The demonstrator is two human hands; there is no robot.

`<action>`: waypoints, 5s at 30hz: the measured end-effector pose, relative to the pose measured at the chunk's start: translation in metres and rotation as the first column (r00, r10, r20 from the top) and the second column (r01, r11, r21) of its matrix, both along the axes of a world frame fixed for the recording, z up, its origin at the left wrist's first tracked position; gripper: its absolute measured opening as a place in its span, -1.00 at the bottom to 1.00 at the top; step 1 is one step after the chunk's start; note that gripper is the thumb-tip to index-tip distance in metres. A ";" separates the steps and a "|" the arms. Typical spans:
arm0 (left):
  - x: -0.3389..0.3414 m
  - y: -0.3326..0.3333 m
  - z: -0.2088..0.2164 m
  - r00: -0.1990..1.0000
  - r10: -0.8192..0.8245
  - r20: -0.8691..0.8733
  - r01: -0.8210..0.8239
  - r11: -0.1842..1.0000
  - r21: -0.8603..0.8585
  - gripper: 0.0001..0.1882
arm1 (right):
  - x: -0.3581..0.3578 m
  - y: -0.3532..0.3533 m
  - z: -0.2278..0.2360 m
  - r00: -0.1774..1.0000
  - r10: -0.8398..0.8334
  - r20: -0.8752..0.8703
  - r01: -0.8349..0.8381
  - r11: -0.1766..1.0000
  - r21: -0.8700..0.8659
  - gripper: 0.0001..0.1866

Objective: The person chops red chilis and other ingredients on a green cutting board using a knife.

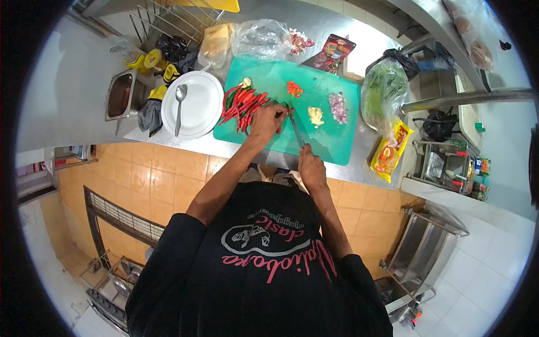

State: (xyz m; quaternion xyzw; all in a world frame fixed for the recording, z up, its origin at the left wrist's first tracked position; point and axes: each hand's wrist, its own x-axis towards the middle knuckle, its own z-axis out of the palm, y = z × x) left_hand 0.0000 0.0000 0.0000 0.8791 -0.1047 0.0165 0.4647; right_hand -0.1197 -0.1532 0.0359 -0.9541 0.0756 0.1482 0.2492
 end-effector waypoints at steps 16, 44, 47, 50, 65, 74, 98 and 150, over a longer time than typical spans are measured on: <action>-0.002 -0.003 -0.013 0.997 0.048 0.057 -0.046 0.999 -0.025 -0.86 | 0.015 0.013 0.001 0.994 -0.054 -0.096 0.048 0.997 -0.062 -0.73; -0.005 0.005 -0.004 0.993 0.007 0.114 -0.016 0.997 0.080 -0.84 | 0.008 0.007 0.009 0.999 -0.048 -0.004 0.048 0.995 0.087 -0.68; -0.005 0.002 0.000 0.995 0.056 0.082 -0.062 0.996 0.070 -0.84 | 0.004 0.009 0.010 0.998 -0.065 -0.024 0.066 0.997 0.047 -0.69; -0.002 0.004 -0.005 0.992 0.034 0.120 -0.042 0.997 0.058 -0.85 | 0.002 0.011 0.008 0.997 -0.062 -0.051 0.063 0.998 0.011 -0.69; 0.000 -0.002 -0.006 0.996 0.064 0.064 -0.067 0.996 0.055 -0.81 | 0.009 0.017 0.006 0.992 -0.062 -0.109 0.057 0.997 -0.049 -0.72; 0.001 0.004 -0.004 0.992 0.067 0.103 -0.070 0.997 0.025 -0.84 | 0.008 0.015 -0.001 0.995 -0.079 -0.055 0.077 0.996 -0.043 -0.71; 0.003 -0.003 0.006 0.927 -0.170 0.334 0.064 0.950 0.306 -0.86 | 0.000 -0.033 0.006 0.986 -0.151 0.070 0.141 0.982 0.123 -0.71; -0.004 0.017 0.018 0.959 -0.030 0.281 -0.093 0.906 0.413 -0.83 | 0.009 -0.020 -0.002 0.998 -0.038 0.054 0.033 0.995 0.098 -0.67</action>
